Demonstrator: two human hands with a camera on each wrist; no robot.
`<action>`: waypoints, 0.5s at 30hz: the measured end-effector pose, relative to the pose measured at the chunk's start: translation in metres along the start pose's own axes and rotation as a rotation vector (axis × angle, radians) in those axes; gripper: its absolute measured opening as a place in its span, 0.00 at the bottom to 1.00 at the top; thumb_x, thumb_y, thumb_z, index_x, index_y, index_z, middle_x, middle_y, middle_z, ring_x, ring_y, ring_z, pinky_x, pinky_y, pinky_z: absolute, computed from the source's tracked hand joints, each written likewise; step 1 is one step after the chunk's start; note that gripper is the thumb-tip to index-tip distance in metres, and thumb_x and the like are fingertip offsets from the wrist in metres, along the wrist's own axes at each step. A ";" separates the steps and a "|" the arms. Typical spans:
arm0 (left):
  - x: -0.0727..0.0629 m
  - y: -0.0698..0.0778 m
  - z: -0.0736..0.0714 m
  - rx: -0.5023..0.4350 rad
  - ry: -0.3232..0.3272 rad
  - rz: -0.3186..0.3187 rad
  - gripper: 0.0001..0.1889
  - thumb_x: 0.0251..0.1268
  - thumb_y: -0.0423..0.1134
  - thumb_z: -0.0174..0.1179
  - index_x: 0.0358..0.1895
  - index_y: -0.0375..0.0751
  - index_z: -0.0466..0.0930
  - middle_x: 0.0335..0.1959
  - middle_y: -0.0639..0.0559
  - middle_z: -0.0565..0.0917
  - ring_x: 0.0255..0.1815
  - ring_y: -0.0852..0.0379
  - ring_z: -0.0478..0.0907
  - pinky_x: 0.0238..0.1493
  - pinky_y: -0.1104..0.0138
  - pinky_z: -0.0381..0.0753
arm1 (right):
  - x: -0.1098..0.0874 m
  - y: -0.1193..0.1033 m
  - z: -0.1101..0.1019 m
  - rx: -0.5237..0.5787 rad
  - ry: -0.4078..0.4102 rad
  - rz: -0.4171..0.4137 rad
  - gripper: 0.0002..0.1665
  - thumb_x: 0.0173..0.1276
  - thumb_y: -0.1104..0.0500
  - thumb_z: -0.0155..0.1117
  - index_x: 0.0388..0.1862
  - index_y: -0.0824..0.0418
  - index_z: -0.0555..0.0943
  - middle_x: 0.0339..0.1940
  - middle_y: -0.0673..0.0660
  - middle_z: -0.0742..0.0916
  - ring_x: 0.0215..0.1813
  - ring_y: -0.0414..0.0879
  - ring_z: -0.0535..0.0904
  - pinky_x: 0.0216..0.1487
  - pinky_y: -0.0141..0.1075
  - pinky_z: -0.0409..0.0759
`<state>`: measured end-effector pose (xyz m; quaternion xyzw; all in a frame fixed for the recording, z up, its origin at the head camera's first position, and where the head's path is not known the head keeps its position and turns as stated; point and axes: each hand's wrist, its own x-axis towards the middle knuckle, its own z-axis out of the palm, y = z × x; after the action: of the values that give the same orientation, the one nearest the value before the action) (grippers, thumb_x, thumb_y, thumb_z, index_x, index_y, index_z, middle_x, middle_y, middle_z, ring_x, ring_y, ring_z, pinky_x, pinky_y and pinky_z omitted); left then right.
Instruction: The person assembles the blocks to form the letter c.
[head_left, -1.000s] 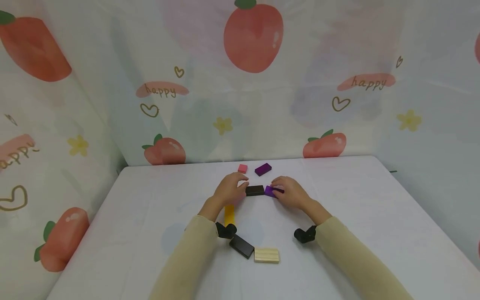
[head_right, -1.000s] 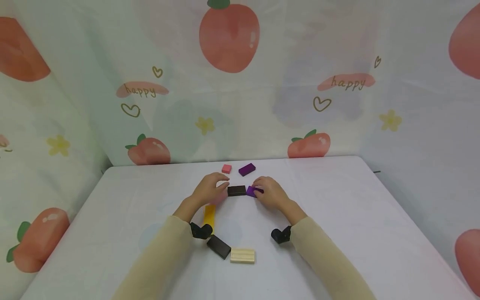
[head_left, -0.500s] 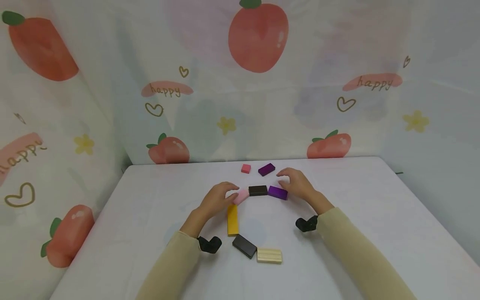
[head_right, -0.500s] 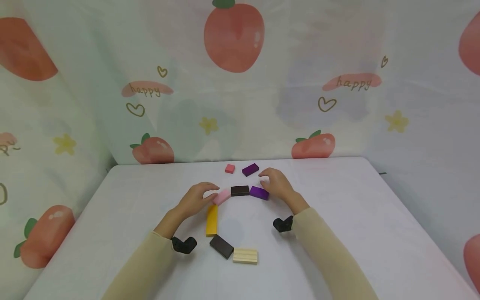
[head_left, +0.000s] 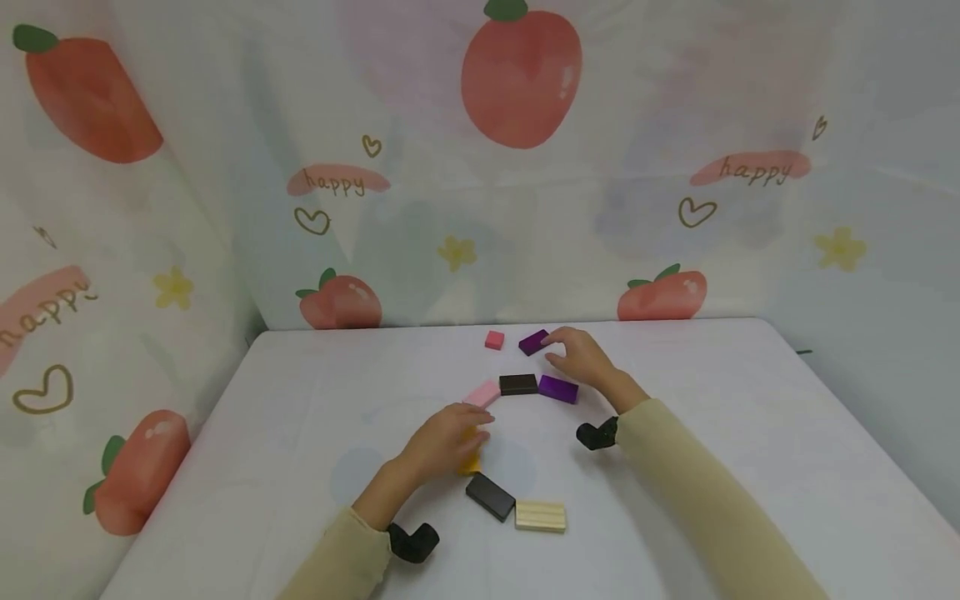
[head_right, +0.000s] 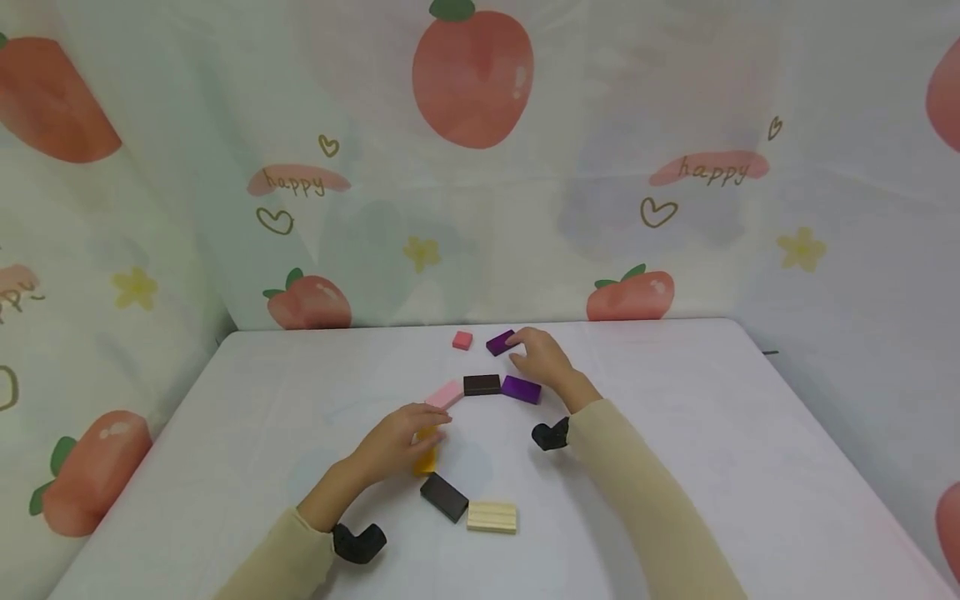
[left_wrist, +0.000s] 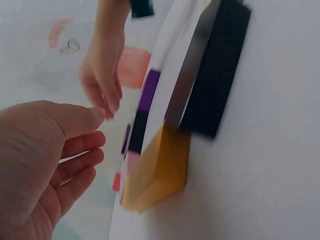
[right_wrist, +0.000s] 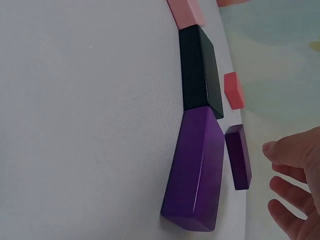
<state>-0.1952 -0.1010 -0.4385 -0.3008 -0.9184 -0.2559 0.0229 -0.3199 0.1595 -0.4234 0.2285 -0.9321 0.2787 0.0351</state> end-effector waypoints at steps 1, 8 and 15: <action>-0.002 0.003 0.002 0.013 -0.007 0.047 0.15 0.64 0.42 0.58 0.52 0.42 0.80 0.50 0.52 0.79 0.53 0.56 0.72 0.55 0.65 0.72 | 0.002 -0.001 0.002 -0.005 -0.010 0.001 0.16 0.61 0.66 0.61 0.48 0.70 0.79 0.48 0.65 0.81 0.54 0.60 0.73 0.57 0.52 0.69; -0.014 0.023 0.010 0.016 -0.031 0.224 0.15 0.64 0.42 0.57 0.51 0.42 0.80 0.49 0.54 0.79 0.52 0.61 0.72 0.54 0.71 0.70 | 0.012 -0.011 0.010 -0.059 -0.056 -0.002 0.17 0.60 0.66 0.61 0.49 0.70 0.79 0.47 0.65 0.81 0.53 0.59 0.74 0.56 0.51 0.69; -0.021 0.039 0.020 0.022 -0.086 0.336 0.15 0.65 0.43 0.57 0.51 0.44 0.80 0.49 0.57 0.79 0.52 0.64 0.71 0.55 0.76 0.67 | 0.021 -0.012 0.015 -0.094 -0.122 0.033 0.22 0.61 0.65 0.58 0.55 0.69 0.75 0.52 0.65 0.79 0.56 0.58 0.72 0.58 0.50 0.68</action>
<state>-0.1537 -0.0762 -0.4427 -0.4603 -0.8582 -0.2252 0.0295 -0.3323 0.1339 -0.4259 0.2278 -0.9482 0.2208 -0.0158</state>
